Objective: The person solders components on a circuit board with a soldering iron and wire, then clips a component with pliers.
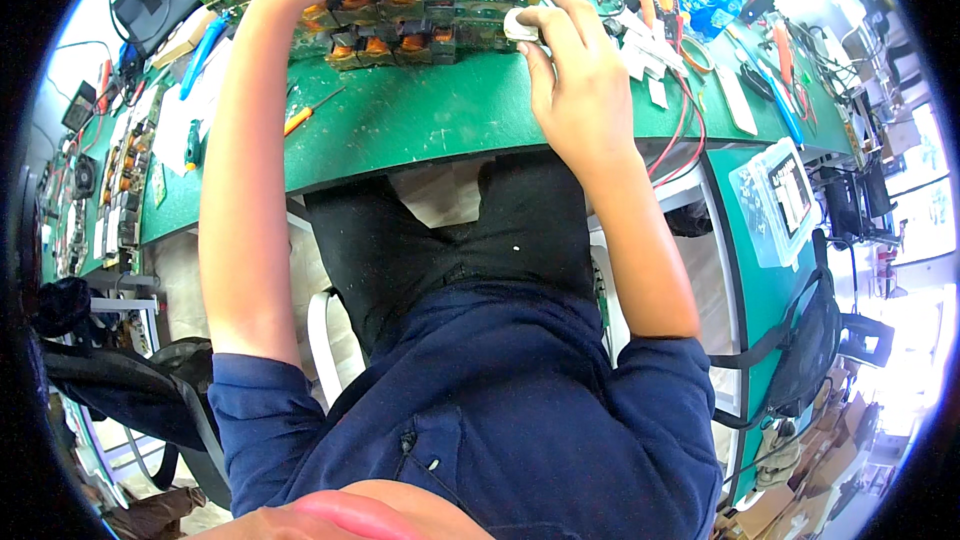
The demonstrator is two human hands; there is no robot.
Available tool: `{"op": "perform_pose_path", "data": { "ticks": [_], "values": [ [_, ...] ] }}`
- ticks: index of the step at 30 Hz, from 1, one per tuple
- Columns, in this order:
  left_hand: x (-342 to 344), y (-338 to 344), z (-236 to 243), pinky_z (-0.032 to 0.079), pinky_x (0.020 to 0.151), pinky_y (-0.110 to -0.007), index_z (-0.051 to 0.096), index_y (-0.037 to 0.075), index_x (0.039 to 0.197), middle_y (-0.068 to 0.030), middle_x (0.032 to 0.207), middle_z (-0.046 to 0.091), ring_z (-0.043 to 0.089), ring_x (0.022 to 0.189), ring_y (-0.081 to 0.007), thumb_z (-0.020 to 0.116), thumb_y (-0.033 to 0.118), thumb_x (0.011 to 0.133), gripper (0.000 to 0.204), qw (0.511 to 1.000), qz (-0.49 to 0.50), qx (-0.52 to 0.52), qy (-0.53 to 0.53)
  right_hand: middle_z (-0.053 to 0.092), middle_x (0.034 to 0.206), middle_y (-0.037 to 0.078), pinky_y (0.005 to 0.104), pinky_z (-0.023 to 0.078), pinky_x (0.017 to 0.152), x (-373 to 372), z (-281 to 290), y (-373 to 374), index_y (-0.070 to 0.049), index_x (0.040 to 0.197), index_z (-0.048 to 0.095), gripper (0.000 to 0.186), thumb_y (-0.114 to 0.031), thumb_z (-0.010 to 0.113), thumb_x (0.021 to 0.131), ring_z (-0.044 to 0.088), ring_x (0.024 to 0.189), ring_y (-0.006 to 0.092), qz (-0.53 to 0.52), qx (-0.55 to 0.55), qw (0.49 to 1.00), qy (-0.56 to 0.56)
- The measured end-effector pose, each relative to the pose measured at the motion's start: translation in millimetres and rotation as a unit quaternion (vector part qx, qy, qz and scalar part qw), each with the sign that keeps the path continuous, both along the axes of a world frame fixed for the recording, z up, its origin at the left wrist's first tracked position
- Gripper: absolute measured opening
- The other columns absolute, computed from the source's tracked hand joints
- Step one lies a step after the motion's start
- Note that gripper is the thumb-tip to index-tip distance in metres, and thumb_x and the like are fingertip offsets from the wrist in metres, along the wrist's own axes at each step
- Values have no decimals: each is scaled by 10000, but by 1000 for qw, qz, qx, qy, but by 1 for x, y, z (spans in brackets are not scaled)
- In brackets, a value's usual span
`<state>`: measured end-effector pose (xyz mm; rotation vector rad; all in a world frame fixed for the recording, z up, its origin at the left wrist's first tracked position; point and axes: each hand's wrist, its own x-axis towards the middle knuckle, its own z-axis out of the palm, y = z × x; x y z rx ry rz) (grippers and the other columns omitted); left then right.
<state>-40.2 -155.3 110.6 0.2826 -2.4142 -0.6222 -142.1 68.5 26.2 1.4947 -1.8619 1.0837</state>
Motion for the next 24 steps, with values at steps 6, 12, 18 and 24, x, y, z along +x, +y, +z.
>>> {"op": "perform_pose_path", "data": {
  "ticks": [6,12,18,24],
  "values": [
    [5,11,7,470,559,-306,679,21,864,-84,660,635,578,565,-150,657,245,799,234,994,13,97,-49,600,1116,147,321,512,733,-6,-9,3,-24,993,585,228,29,621,774,607,971,305,6,-39,999,15],
    [6,12,5,469,587,-306,679,14,867,-92,675,642,584,592,-156,656,248,795,245,1000,-10,21,-1,622,1041,151,277,521,688,28,-22,11,20,1050,535,252,8,635,819,640,836,229,217,-178,882,-377],
    [-6,3,-1,494,681,-316,683,4,900,-121,761,672,636,702,-189,678,234,771,263,1000,5,-10,-6,572,1067,187,283,512,801,21,-21,-8,66,1139,426,347,-10,605,852,623,928,253,370,-224,616,-659],
    [-17,-28,-15,438,772,-251,662,19,952,3,815,652,549,795,-75,643,248,859,248,996,-88,-30,1,580,1080,172,293,514,845,-9,-34,-38,63,1125,455,287,17,572,867,626,950,249,371,-267,563,-688]
  ]
}}
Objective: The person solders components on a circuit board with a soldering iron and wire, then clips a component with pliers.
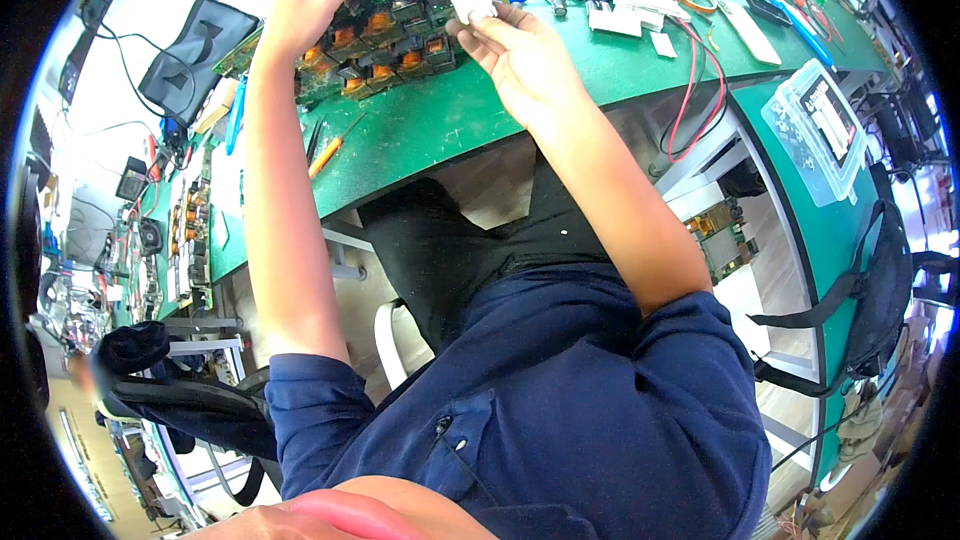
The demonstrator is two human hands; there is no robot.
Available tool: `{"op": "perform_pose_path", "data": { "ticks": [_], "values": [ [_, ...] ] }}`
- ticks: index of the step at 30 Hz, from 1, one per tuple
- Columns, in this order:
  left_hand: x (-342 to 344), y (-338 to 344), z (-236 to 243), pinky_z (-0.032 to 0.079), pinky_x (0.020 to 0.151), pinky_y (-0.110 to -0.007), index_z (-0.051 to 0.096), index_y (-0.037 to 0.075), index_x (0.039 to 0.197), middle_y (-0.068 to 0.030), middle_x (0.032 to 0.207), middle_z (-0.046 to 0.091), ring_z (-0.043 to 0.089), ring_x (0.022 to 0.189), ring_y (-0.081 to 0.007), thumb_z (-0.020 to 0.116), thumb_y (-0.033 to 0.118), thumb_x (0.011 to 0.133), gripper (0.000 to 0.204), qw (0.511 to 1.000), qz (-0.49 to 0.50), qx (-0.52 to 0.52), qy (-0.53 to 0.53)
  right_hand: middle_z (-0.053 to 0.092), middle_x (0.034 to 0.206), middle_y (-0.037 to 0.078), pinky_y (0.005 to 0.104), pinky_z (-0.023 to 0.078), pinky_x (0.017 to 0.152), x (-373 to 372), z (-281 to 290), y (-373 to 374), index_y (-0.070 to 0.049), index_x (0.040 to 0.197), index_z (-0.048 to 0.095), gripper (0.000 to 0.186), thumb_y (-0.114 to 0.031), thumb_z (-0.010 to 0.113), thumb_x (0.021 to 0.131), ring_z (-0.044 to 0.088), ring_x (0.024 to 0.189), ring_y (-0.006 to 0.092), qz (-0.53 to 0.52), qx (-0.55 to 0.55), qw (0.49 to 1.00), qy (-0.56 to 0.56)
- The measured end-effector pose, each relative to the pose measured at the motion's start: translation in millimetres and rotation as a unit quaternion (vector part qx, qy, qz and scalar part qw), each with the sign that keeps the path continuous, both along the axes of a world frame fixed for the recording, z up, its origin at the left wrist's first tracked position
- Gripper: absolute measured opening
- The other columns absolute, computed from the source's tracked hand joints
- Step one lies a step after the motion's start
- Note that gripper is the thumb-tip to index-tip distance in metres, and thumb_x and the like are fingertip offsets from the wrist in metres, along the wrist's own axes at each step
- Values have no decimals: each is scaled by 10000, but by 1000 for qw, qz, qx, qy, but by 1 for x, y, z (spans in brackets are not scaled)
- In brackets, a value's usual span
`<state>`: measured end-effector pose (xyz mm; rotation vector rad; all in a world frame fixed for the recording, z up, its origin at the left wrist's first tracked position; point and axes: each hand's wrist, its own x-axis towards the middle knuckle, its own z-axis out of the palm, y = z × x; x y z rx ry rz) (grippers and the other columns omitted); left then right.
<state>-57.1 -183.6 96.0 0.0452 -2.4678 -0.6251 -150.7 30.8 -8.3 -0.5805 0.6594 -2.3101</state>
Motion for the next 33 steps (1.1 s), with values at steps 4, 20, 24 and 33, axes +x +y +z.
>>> {"op": "perform_pose_path", "data": {
  "ticks": [4,20,24,33],
  "values": [
    [0,-1,-1,439,754,-249,659,15,948,5,806,649,543,779,-72,642,250,860,251,1000,-7,3,4,605,1050,145,291,515,835,-5,4,-5,49,1113,484,275,-7,592,866,631,944,236,-32,-4,999,7],
    [8,12,-5,447,733,-252,657,23,939,-7,780,651,550,749,-78,631,258,859,250,997,66,-27,17,615,1006,163,284,527,792,0,3,-14,-4,1044,503,264,0,653,827,637,920,258,-113,-64,990,51],
    [9,13,-4,450,739,-254,657,24,942,-16,789,658,560,759,-82,632,265,855,257,997,69,-31,16,622,989,158,288,527,768,0,-1,-17,-1,1069,499,290,-13,660,828,642,890,248,-151,-51,985,71],
    [9,7,-8,482,650,-280,698,142,957,-24,749,681,621,631,-123,649,378,810,283,996,69,-40,39,626,937,113,282,526,730,7,8,-23,22,1006,552,209,-133,624,885,645,846,209,-195,-43,972,124]
  ]
}}
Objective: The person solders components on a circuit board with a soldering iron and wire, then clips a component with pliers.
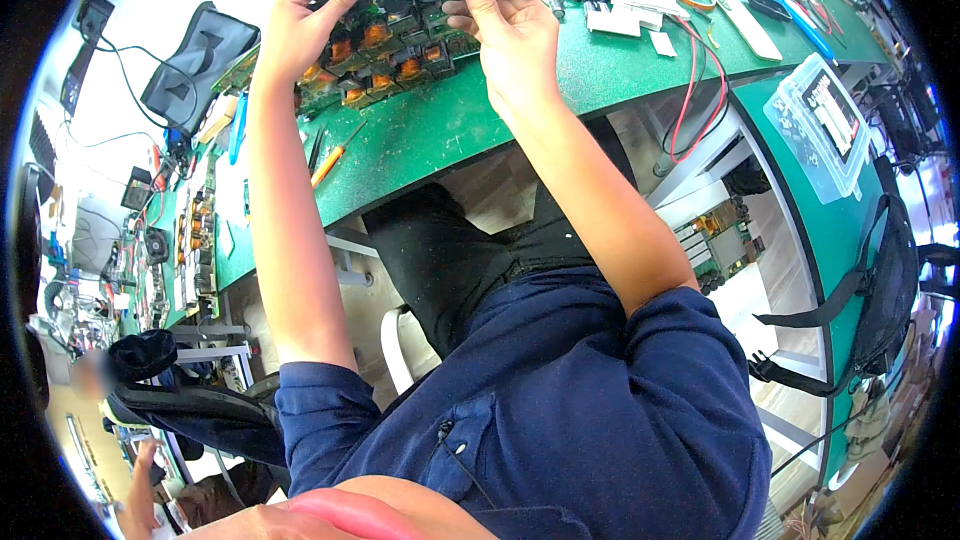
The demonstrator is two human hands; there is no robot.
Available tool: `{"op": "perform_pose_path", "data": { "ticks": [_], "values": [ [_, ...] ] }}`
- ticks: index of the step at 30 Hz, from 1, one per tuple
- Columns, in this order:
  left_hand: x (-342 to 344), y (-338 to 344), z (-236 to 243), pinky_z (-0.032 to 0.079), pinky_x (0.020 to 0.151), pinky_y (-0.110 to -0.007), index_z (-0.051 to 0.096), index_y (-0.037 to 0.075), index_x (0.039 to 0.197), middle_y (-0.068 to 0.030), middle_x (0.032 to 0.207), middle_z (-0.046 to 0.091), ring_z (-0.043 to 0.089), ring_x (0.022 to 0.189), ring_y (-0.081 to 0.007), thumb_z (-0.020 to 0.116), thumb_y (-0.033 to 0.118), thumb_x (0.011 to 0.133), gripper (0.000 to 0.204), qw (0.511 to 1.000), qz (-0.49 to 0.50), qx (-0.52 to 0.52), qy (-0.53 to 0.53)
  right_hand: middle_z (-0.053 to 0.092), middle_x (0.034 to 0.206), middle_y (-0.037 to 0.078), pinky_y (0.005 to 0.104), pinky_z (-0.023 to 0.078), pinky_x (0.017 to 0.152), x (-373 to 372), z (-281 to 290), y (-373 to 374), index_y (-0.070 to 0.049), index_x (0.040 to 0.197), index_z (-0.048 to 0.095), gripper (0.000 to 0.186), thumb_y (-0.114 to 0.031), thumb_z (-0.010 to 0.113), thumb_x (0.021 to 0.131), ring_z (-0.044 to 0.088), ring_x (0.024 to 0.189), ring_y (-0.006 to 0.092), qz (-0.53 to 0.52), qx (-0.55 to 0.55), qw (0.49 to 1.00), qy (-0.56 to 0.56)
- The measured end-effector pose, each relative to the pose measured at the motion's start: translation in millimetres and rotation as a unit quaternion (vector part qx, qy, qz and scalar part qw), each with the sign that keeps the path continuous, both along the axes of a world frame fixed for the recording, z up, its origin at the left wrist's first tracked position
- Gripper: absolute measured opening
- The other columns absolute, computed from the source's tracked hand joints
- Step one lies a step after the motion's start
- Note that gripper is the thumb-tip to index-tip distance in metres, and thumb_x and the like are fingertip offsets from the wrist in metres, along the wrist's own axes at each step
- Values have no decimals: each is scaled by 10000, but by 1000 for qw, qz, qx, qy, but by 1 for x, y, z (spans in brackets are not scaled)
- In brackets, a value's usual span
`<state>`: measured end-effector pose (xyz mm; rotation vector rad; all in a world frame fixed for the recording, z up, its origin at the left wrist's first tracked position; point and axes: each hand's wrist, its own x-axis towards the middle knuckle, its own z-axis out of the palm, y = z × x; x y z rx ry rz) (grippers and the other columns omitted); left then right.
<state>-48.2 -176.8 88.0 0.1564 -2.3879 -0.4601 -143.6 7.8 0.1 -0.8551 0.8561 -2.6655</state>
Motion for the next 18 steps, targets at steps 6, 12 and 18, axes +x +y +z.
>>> {"op": "perform_pose_path", "data": {
  "ticks": [6,12,18],
  "values": [
    [2,4,-1,482,623,-277,694,159,961,-18,711,664,621,594,-124,638,378,821,266,1000,6,-4,2,646,906,86,261,523,691,0,-7,-4,24,1025,574,210,-125,623,884,640,784,156,-40,12,999,28],
    [16,29,5,451,725,-258,667,52,946,-31,774,661,575,745,-93,641,291,845,261,998,20,53,-25,643,896,87,264,526,687,3,-9,-1,40,1022,573,228,-151,601,903,633,765,151,-87,39,992,87],
    [23,29,2,454,757,-266,673,56,947,-39,806,675,602,778,-113,657,275,830,249,1000,18,13,-9,639,919,121,281,512,710,12,-9,10,48,1031,578,298,-234,527,949,617,782,161,-59,79,992,80]
  ]
}}
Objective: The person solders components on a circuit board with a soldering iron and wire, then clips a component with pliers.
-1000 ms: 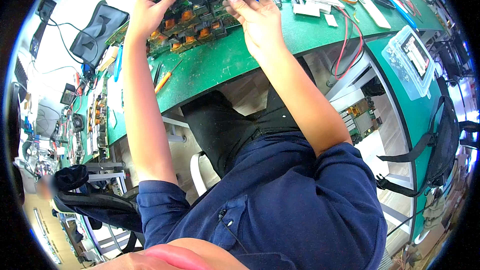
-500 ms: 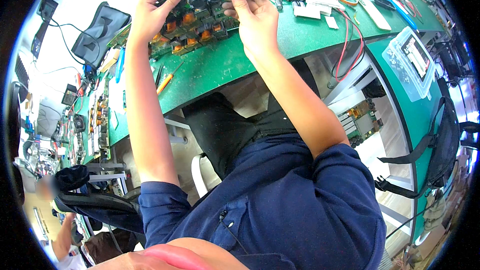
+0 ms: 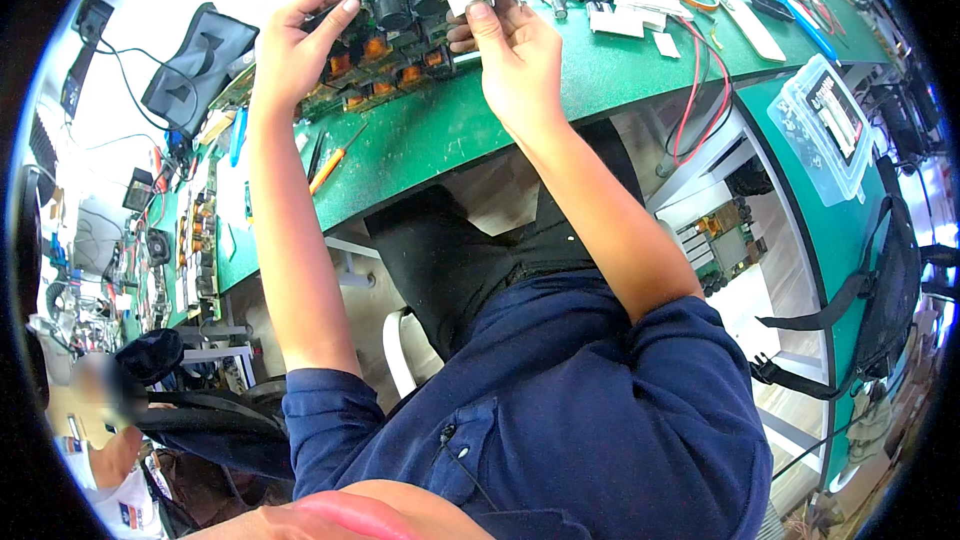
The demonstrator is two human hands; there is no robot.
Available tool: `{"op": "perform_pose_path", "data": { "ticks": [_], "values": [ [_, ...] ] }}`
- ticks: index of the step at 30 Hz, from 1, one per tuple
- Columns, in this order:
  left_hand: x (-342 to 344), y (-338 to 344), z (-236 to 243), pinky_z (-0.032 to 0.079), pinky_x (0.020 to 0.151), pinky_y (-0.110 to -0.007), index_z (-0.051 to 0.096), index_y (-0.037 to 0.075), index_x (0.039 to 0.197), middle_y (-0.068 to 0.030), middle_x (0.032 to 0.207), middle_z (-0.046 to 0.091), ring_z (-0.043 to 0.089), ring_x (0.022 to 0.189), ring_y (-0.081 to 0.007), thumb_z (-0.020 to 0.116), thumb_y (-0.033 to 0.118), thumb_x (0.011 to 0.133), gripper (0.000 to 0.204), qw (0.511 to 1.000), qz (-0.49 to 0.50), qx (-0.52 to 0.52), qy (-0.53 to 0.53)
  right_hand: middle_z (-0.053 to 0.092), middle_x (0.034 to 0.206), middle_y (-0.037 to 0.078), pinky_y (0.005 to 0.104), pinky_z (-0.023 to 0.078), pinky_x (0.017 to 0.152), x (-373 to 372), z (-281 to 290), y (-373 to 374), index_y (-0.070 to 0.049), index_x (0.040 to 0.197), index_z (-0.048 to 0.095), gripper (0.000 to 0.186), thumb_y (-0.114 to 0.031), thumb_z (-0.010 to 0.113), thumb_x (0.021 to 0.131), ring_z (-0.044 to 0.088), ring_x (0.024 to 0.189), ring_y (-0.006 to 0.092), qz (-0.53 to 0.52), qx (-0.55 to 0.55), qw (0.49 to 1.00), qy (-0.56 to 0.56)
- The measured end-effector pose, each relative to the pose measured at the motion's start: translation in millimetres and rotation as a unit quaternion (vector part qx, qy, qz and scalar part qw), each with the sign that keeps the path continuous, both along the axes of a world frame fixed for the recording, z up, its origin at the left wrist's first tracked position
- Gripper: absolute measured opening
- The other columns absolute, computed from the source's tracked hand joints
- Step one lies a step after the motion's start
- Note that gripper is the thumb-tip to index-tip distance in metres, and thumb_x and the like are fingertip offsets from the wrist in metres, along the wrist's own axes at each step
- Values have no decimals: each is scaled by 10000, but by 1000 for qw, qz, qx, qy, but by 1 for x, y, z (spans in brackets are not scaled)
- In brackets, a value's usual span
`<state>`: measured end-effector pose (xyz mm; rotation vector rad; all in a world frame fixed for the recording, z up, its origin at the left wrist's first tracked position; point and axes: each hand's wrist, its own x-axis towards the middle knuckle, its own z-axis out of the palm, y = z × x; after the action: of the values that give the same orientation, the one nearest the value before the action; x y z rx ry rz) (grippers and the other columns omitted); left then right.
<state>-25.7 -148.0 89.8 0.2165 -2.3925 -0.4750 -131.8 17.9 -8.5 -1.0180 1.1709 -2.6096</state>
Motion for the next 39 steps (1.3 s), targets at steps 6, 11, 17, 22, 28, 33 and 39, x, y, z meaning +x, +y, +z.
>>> {"op": "perform_pose_path", "data": {
  "ticks": [6,11,17,22,28,33,39],
  "values": [
    [1,1,-3,467,642,-288,680,108,943,-47,775,677,615,638,-157,650,294,825,223,998,-24,-40,52,636,905,111,277,502,701,-2,-2,-5,43,1024,562,318,-263,513,955,601,755,150,56,-6,997,-50],
    [2,1,-3,469,656,-291,677,88,922,-59,779,676,620,671,-161,653,271,826,208,998,-19,-44,44,635,873,77,256,499,675,1,-1,-6,28,1023,568,276,-231,570,926,592,728,122,26,-7,999,-25],
    [4,6,-2,470,691,-288,675,79,900,-69,786,671,629,719,-186,658,257,820,196,999,-16,-29,35,635,907,37,233,478,676,0,-1,-5,15,1075,574,282,-167,649,874,578,745,83,-5,2,1000,29],
    [7,9,-2,462,724,-273,667,45,906,-54,789,659,600,735,-140,670,218,821,193,998,-45,-2,32,644,879,18,207,466,669,2,-1,-4,6,1049,609,266,-140,687,841,573,735,63,-20,9,999,28],
    [6,8,-5,426,743,-238,632,-12,913,-21,775,625,527,758,-87,656,202,846,226,998,-47,0,38,643,862,17,215,469,656,1,1,-2,15,1044,606,272,-165,674,852,570,722,62,-25,4,999,37],
    [6,8,-5,427,736,-237,633,-11,910,-17,772,621,524,753,-85,654,192,847,214,998,-50,5,38,638,874,24,232,486,659,0,-1,3,9,1084,581,262,-169,613,894,582,723,84,6,24,999,26],
    [8,9,-4,432,719,-239,638,4,905,-20,749,618,526,727,-87,655,193,845,199,998,-47,-4,37,641,884,39,242,499,651,1,-3,1,3,1098,569,238,-148,580,914,597,724,95,-6,10,999,39]
  ]
}}
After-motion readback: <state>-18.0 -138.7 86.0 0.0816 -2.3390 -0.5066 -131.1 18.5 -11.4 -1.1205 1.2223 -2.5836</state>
